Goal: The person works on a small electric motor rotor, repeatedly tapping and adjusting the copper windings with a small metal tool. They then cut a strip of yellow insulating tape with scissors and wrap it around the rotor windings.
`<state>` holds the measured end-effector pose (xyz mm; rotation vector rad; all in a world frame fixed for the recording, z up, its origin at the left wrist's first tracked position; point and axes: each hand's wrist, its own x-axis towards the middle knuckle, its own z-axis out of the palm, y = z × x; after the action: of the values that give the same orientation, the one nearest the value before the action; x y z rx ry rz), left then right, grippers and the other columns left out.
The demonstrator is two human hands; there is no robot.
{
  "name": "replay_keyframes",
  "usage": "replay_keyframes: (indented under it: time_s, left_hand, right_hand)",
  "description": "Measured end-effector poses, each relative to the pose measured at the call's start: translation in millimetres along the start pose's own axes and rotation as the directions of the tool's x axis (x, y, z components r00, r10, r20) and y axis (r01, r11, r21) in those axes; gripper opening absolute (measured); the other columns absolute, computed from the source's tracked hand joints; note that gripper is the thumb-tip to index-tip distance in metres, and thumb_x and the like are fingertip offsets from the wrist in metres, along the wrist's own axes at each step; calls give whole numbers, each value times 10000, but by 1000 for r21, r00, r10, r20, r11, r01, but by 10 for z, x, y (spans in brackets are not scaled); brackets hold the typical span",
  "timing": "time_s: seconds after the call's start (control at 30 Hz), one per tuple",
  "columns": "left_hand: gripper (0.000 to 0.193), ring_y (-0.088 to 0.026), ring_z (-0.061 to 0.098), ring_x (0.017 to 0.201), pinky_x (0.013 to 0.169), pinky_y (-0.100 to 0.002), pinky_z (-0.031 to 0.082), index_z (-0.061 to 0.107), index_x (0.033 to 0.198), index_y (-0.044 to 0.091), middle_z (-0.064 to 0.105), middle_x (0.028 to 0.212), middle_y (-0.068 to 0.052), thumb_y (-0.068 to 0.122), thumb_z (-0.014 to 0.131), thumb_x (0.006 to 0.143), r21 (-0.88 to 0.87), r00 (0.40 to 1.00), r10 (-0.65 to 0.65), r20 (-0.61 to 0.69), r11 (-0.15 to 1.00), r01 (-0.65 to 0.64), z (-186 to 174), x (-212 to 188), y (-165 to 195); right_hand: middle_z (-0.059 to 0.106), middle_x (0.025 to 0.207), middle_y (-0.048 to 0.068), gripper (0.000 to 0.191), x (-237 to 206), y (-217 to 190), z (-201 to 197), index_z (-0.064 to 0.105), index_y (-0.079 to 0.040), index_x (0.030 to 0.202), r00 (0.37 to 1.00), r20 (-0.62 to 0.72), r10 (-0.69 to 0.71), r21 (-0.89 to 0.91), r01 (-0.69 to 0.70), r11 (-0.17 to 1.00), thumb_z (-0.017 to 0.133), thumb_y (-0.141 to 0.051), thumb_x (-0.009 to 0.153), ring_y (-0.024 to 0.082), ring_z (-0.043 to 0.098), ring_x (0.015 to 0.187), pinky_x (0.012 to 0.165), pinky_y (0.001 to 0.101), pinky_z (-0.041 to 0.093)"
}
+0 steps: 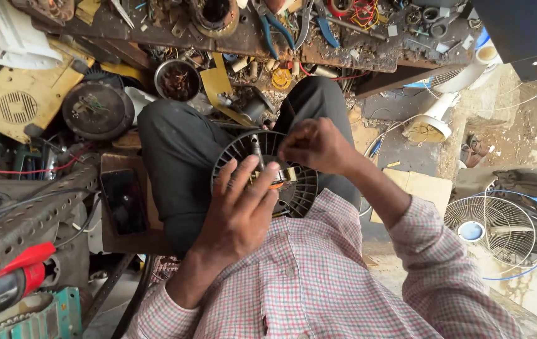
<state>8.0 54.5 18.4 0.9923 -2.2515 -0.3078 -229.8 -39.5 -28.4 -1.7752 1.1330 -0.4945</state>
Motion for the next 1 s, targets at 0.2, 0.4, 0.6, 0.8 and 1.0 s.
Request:
replay_keyframes:
  time_s: [0.2, 0.4, 0.6, 0.8, 1.0]
  left_hand:
    - [447, -312, 676, 1191, 1016, -408, 565, 569, 1324, 9, 640, 1300, -172, 24, 739, 911, -531, 938, -344, 47, 787, 315, -7, 17, -135]
    - [456, -176, 707, 1030, 917, -333, 595, 579, 1360, 1, 700, 1141, -111, -23, 738, 933, -825, 818, -523, 240, 334, 456, 242, -181, -296]
    - [516, -194, 686, 1120, 998, -334, 584, 500, 1418, 6, 673, 1203, -100, -45, 701, 946, -969, 734, -633, 246, -182, 168, 604, -369, -295]
    - [532, -229, 661, 1142, 1004, -390, 561, 480, 1431, 4, 640, 1244, -117, 1, 718, 955, -824, 838, -546, -14, 481, 300, 444, -323, -219]
    - [290, -440, 627, 1159, 1014, -535, 549, 684, 1205, 9, 577, 1327, -222, -49, 770, 935, 24, 963, -14, -270, 999, 22, 163, -304, -179]
  right_hand:
    - [710, 1094, 63, 19, 117, 331, 148, 631, -67, 966, 956, -53, 290, 834, -117, 539, 636, -82, 977, 203, 745, 879, 591, 245, 486]
    - [650, 1132, 116, 126, -84, 128, 204, 626, -22, 1076, 1000, 11, -26, 998, -10, 57, 626, -134, 1134, 89, 588, 798, 580, 200, 445]
    - [641, 1143, 43, 479, -288, -108, 280, 682, -62, 1285, 967, -7, -255, 614, 206, 762, 812, -311, 896, 146, 610, 1072, 943, 293, 489]
    - [682, 1031, 26, 446, -289, -118, 416, 757, -66, 1209, 994, -20, -110, 566, 102, 818, 899, -202, 810, 146, 630, 932, 810, 311, 504]
    - [677, 903, 14, 458, -290, -47, 514, 793, -85, 1146, 977, -109, -184, 446, 213, 869, 883, -335, 772, 132, 629, 840, 757, 303, 492]
